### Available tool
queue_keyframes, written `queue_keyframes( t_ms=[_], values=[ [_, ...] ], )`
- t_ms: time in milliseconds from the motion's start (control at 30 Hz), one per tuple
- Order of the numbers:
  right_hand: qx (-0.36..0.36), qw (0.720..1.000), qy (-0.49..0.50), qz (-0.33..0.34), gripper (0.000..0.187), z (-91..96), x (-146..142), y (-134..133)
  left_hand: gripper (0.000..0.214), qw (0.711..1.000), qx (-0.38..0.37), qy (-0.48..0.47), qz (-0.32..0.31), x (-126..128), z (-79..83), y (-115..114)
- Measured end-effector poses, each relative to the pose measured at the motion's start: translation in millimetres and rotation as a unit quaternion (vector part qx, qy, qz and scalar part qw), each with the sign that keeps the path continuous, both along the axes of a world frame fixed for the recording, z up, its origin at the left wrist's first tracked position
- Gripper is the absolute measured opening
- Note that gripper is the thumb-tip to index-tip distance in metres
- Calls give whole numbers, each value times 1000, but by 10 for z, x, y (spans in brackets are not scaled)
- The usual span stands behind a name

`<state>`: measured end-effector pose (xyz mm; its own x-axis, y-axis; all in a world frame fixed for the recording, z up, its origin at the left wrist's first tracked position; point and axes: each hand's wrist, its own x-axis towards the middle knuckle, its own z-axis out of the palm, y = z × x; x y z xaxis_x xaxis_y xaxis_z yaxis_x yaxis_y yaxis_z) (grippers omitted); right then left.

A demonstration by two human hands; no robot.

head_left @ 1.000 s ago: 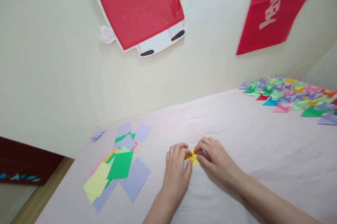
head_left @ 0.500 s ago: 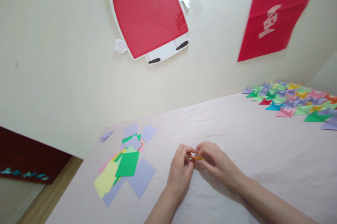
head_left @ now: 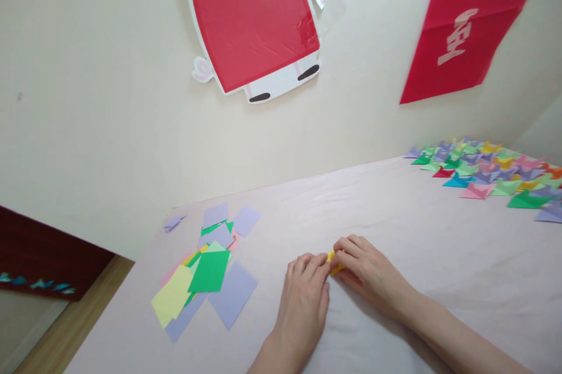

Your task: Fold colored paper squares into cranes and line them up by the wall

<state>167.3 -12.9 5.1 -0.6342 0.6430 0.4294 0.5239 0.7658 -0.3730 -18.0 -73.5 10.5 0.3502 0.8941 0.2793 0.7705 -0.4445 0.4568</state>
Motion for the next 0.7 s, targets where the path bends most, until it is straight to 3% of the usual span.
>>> queue_keyframes(
  t_ms=[100, 233, 433, 700],
  values=[
    [-79, 996, 11, 47, 12, 21, 163, 91, 40, 999, 8, 31, -11, -11, 6, -30],
    [-93, 993, 5, 69, 11, 41, 296, 207, 33, 999, 17, 37, -17, -28, 10, -18],
    [-137, 985, 51, 89, 31, 117, 321, 222, 37, 998, 23, 46, -43, -23, 34, 44],
    [-140, 986, 17, 91, 10, 57, 313, 237, 42, 997, 12, 50, -52, -28, -28, 58]
  ],
)
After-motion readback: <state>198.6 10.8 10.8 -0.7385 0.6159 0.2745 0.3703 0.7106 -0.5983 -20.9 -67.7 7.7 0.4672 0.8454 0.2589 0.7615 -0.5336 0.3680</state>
